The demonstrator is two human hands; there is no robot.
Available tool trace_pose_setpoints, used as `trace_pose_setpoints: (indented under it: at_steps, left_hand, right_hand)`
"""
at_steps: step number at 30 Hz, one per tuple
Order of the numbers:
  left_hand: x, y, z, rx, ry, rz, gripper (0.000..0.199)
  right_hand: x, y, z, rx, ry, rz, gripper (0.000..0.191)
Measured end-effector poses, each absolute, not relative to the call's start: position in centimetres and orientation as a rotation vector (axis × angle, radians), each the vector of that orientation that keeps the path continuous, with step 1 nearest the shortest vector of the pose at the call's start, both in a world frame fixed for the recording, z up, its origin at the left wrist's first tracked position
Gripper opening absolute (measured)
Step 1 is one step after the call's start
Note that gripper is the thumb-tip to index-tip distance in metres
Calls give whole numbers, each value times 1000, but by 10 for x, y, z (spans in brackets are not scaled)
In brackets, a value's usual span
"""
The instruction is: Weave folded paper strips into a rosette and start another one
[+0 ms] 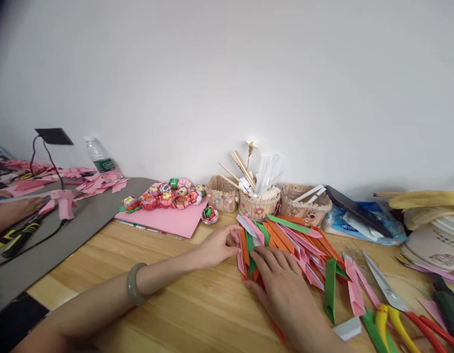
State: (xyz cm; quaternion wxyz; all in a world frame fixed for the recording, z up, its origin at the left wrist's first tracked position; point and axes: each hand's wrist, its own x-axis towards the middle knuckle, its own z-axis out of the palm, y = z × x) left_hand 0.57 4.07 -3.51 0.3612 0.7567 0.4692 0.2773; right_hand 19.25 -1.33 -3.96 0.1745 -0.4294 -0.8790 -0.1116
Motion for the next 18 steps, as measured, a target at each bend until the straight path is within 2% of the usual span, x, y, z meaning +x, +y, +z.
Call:
trace_pose_setpoints:
  at_steps: [7, 9, 13, 18]
  left_hand:
    - [5, 31, -34, 1919, 1092, 723, 24]
    - [5, 29, -35, 1897, 1065, 729, 22]
    - [6, 27, -37, 1846, 1036, 746, 20]
    - [6, 30, -39, 1759, 1068, 812, 23]
  right_hand:
    - [190, -19, -36, -1190, -2522, -336, 79]
    - [189, -20, -37, -1215, -2524, -348, 74]
    - [188, -15, -39, -1230, -2503, -352, 46]
    - [190, -9, -36, -1154, -2450, -356, 32]
